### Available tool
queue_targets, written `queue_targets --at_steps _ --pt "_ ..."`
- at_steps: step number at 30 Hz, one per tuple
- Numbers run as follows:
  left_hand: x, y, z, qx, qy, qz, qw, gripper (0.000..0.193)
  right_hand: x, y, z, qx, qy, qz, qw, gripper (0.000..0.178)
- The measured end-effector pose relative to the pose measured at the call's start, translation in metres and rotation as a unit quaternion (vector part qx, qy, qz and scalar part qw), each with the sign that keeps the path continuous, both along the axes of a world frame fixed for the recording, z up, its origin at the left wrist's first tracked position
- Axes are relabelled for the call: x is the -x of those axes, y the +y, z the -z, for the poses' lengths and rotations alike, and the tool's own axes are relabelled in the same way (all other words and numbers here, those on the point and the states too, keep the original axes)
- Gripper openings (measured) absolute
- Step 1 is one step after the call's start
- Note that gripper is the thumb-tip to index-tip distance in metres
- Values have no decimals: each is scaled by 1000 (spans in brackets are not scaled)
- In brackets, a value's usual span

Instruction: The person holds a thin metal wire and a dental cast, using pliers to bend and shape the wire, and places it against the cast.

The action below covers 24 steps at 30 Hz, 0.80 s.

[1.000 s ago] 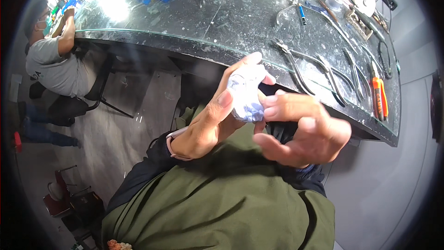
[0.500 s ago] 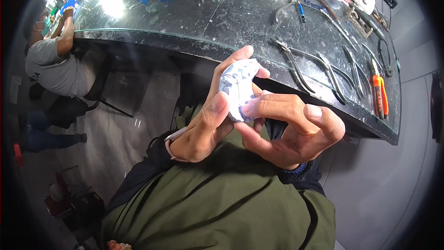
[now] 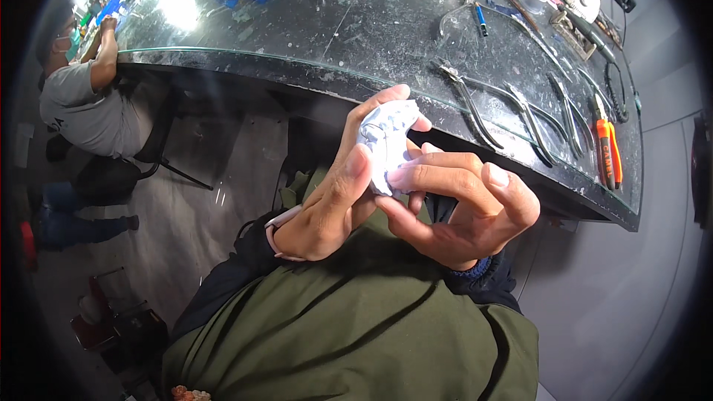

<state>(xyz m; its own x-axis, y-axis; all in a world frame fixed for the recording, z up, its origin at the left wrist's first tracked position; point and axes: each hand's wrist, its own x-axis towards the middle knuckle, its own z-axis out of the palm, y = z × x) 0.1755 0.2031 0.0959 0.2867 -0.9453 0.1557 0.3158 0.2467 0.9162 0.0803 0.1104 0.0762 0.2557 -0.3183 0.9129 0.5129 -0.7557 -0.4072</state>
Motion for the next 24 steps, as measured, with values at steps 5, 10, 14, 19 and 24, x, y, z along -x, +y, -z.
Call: queue_targets --at_steps 5,10,14,19,24 --pt "0 0 3 9 9 -3 1000 76 7 -6 -4 -5 31 -70 997 81" --pt "-1 1 3 17 -4 3 1000 76 6 -3 -1 -2 20 -53 998 81" --pt "-1 1 4 21 -20 1 1000 76 4 -5 2 0 15 -78 997 81" --pt "-5 1 5 43 -3 67 997 69 6 -6 0 -4 35 -83 996 80" --pt "-7 3 9 45 36 102 993 68 7 -16 -9 2 44 -94 995 85"
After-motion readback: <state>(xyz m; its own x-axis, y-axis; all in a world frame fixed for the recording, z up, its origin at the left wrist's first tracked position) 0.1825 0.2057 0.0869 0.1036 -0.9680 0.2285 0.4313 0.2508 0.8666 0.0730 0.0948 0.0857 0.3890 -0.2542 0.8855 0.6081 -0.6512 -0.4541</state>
